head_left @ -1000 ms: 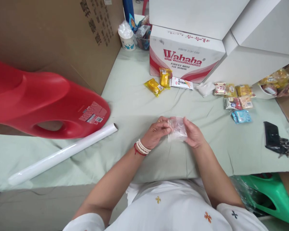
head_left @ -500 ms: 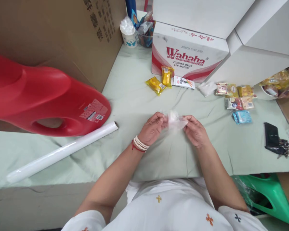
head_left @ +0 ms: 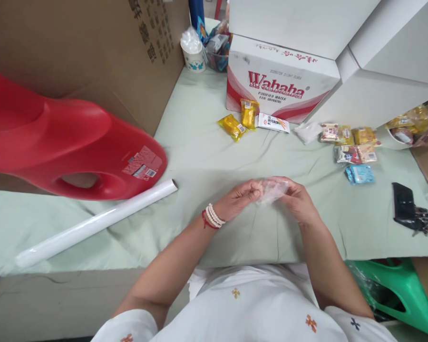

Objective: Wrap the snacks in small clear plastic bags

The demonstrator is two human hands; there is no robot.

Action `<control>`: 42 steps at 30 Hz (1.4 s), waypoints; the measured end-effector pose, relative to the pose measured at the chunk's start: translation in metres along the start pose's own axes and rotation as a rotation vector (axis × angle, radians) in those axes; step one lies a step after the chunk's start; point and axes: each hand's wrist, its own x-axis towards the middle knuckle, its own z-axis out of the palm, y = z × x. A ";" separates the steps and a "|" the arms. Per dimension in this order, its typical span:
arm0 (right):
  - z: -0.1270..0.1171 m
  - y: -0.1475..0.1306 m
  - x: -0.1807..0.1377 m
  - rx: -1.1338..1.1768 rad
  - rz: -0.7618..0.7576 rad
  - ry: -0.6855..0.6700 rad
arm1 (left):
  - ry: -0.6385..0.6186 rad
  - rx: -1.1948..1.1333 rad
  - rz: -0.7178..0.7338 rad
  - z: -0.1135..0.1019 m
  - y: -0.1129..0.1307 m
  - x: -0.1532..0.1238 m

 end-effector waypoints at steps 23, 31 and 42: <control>-0.005 -0.034 0.014 -0.014 -0.145 0.002 | 0.021 -0.547 -0.124 -0.009 0.033 -0.009; 0.028 -0.005 0.000 0.221 0.253 -0.217 | 0.114 -0.417 -0.007 -0.018 0.037 -0.010; 0.032 0.008 -0.008 0.288 -0.067 0.312 | 0.503 -0.451 0.002 -0.018 0.020 0.004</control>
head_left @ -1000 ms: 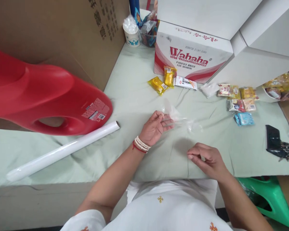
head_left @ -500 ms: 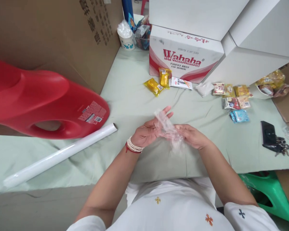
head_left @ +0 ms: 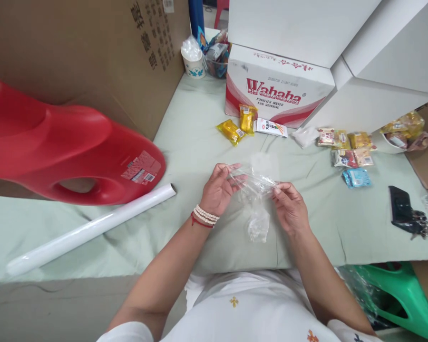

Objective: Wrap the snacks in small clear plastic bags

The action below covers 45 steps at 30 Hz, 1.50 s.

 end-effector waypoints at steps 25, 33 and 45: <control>0.001 -0.003 -0.004 0.347 0.337 -0.254 | -0.138 0.229 -0.220 0.012 -0.012 -0.013; -0.036 -0.010 0.010 0.161 0.421 -0.303 | 0.047 0.336 -0.086 0.002 -0.006 -0.001; -0.096 -0.037 0.056 -0.234 0.094 0.144 | 0.490 0.968 0.274 -0.018 -0.013 0.009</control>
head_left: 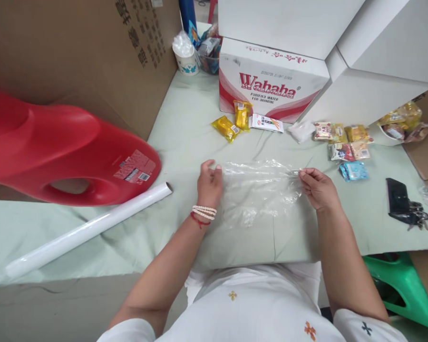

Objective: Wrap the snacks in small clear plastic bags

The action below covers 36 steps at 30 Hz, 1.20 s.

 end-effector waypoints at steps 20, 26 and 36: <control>-0.022 -0.007 0.025 -0.483 0.056 -0.163 | -0.460 1.001 0.394 0.014 -0.003 -0.024; 0.001 -0.017 0.060 -1.082 -0.444 0.145 | -0.098 0.751 0.782 0.011 0.009 -0.035; 0.046 0.007 0.075 -0.884 -0.526 -0.093 | -0.530 0.971 0.697 0.046 0.021 -0.014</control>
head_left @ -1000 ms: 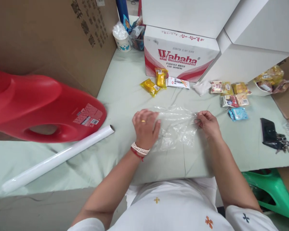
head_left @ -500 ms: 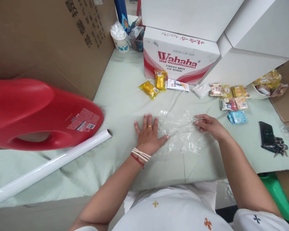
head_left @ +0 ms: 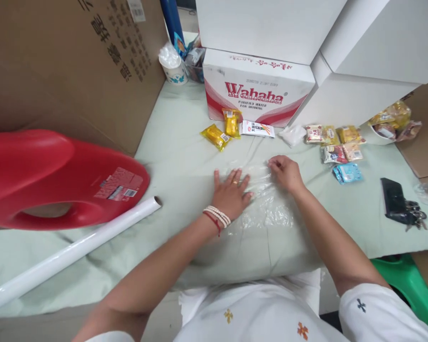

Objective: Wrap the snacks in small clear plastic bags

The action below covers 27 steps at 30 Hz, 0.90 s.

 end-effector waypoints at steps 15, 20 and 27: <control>0.014 -0.008 0.144 -0.397 -0.188 -0.133 | -0.025 0.044 -0.152 0.004 -0.041 -0.014; 0.027 -0.019 0.173 -0.412 -0.125 -0.274 | -0.019 0.024 -0.127 0.005 -0.044 -0.016; 0.015 -0.023 0.159 -0.525 -0.178 -0.336 | -0.003 -0.044 -0.129 0.003 -0.046 -0.018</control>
